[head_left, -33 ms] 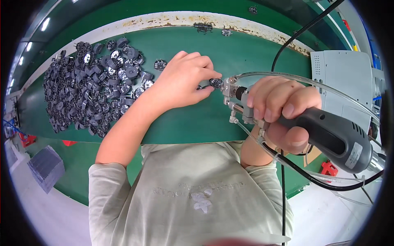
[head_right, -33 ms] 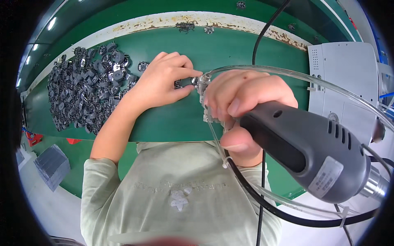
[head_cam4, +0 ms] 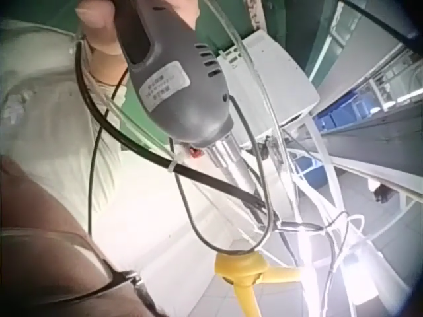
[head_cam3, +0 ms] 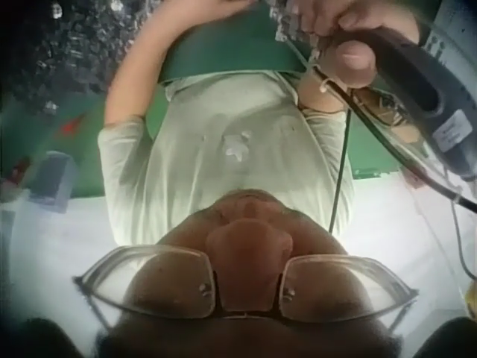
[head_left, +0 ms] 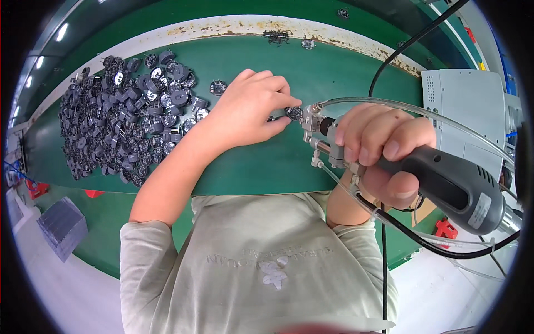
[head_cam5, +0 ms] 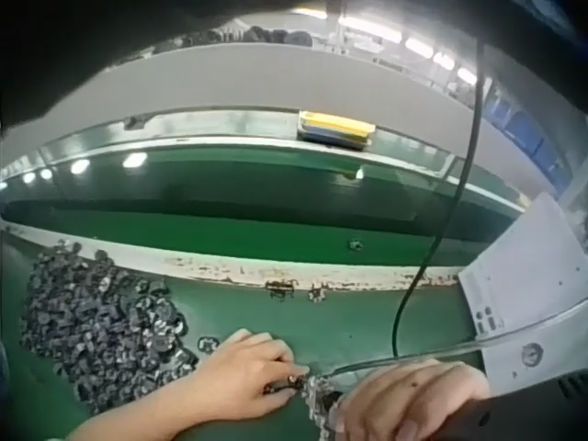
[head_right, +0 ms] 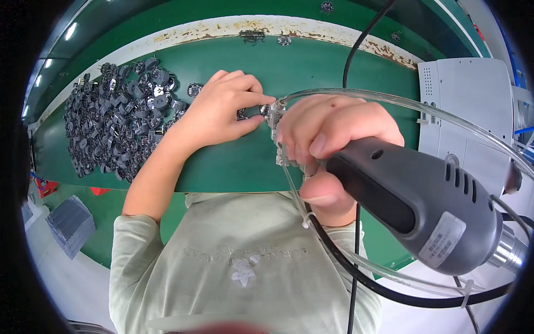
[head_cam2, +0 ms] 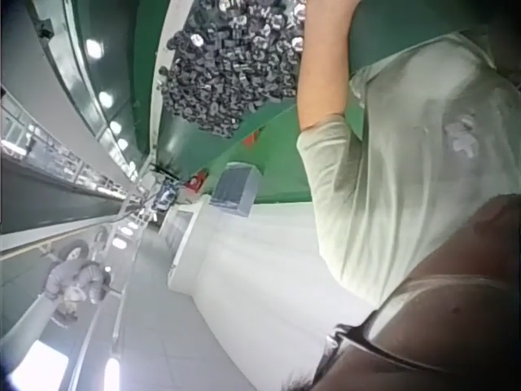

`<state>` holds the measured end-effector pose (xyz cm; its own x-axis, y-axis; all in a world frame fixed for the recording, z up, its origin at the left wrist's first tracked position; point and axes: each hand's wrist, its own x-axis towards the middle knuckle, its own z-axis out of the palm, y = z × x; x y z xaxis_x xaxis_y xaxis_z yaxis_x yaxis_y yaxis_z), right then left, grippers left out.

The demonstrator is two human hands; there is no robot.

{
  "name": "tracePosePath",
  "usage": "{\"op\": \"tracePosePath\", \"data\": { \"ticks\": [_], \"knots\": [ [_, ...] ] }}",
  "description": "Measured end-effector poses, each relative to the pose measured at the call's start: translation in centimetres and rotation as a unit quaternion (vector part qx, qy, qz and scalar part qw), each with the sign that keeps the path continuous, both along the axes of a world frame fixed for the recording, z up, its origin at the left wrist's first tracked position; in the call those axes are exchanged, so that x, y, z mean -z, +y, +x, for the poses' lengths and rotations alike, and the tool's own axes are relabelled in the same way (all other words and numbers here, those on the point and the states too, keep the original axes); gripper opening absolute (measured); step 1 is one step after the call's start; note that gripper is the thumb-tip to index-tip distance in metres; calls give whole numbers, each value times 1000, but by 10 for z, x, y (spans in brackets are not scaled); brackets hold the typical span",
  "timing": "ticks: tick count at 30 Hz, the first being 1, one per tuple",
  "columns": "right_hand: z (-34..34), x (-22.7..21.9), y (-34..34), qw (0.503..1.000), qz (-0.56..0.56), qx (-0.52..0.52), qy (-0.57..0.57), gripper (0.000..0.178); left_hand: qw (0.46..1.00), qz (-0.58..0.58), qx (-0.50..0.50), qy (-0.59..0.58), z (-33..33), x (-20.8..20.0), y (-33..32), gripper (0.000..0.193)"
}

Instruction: The person tightens screws on metal parts on a conveyor belt using an electric screwdriver.

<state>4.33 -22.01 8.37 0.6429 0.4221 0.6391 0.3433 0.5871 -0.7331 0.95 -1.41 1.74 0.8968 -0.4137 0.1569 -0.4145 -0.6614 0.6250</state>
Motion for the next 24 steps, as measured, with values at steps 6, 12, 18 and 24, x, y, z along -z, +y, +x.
{"op": "tracePosePath", "data": {
  "ticks": [6,12,18,24],
  "knots": [
    [3,-3,-3,998,-51,-17,-34,39,1000,-5,0,-4,0,3,0,32],
    [1,-3,-1,998,-48,-2,-36,39,1000,-2,0,-3,0,4,1,32],
    [4,-5,0,997,-65,-23,-35,39,1000,-4,-2,-2,0,3,1,31],
    [-6,-11,9,996,-88,19,-20,39,1000,-6,-3,-11,0,3,2,30]
  ]
}}
